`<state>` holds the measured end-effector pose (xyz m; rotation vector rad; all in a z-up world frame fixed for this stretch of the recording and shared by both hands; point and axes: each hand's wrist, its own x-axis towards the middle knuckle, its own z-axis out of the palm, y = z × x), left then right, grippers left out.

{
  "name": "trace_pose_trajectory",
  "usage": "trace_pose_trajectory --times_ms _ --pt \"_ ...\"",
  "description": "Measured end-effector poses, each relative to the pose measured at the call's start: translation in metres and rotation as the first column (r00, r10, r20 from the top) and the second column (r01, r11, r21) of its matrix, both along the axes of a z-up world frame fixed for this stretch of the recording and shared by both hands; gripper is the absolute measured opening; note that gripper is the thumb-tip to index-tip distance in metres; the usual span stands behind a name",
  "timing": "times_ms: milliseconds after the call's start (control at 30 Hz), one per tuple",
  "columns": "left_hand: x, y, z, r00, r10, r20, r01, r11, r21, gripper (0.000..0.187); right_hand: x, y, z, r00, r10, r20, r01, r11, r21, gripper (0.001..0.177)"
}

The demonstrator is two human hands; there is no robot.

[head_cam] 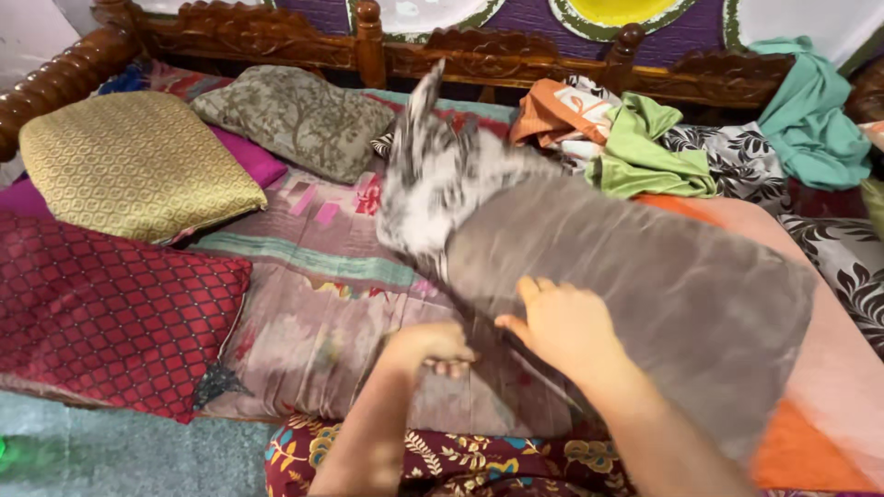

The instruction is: The person folds an orange and pink textile into a compact rectangle and places it aside. Then, the person folds a brown patterned textile and a white textile with black leaf patterns, stacking them on the bed.

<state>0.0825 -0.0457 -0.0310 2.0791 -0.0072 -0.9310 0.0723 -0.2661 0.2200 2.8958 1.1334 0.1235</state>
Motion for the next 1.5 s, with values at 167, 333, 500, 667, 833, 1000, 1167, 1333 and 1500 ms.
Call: trace_pose_trajectory --times_ms 167,333,500,667,833,1000,1167,1333,1500 --pt "-0.037 0.041 0.01 0.724 0.379 0.576 -0.418 0.906 -0.07 0.033 0.028 0.023 -0.069 1.0 0.007 -0.029 -0.008 1.0 -0.005 0.101" --pt "0.015 0.017 0.03 0.367 0.413 0.834 -0.776 0.63 0.029 0.046 0.043 0.052 -0.149 0.994 -0.005 0.111 0.032 0.968 -0.247 0.103" --pt "0.049 0.001 0.032 0.498 0.28 0.821 -0.755 0.605 0.252 0.048 0.084 0.044 -0.21 0.96 0.094 0.263 -0.039 0.978 -0.206 0.062" --pt "0.049 -0.003 0.035 0.548 -0.021 0.836 -0.713 0.512 0.479 0.019 0.106 0.037 -0.215 0.978 0.144 0.148 -0.14 0.99 -0.034 0.052" --pt "0.032 -0.003 0.063 0.384 -0.192 0.903 -0.739 0.522 0.425 0.043 0.106 0.038 -0.199 0.984 0.152 0.089 -0.153 0.988 0.013 0.046" --pt "0.035 0.003 0.07 0.499 -0.057 0.865 -0.741 0.489 0.459 0.041 0.099 0.04 -0.205 0.987 0.137 0.082 -0.139 0.99 0.025 0.047" --pt "0.05 0.005 0.053 0.511 -0.084 0.856 -0.741 0.462 0.488 0.026 0.1 0.041 -0.22 0.976 0.161 0.143 -0.163 0.987 0.005 0.048" --pt "0.061 0.004 0.056 0.478 0.024 0.878 -0.756 0.519 0.398 0.026 0.099 0.041 -0.214 0.969 0.162 0.185 -0.17 0.985 0.027 0.043" --pt "0.017 -0.034 0.071 0.215 0.252 0.943 -0.657 0.752 -0.051 0.02 0.095 0.039 -0.161 0.996 0.087 0.017 -0.088 0.992 0.094 0.026"
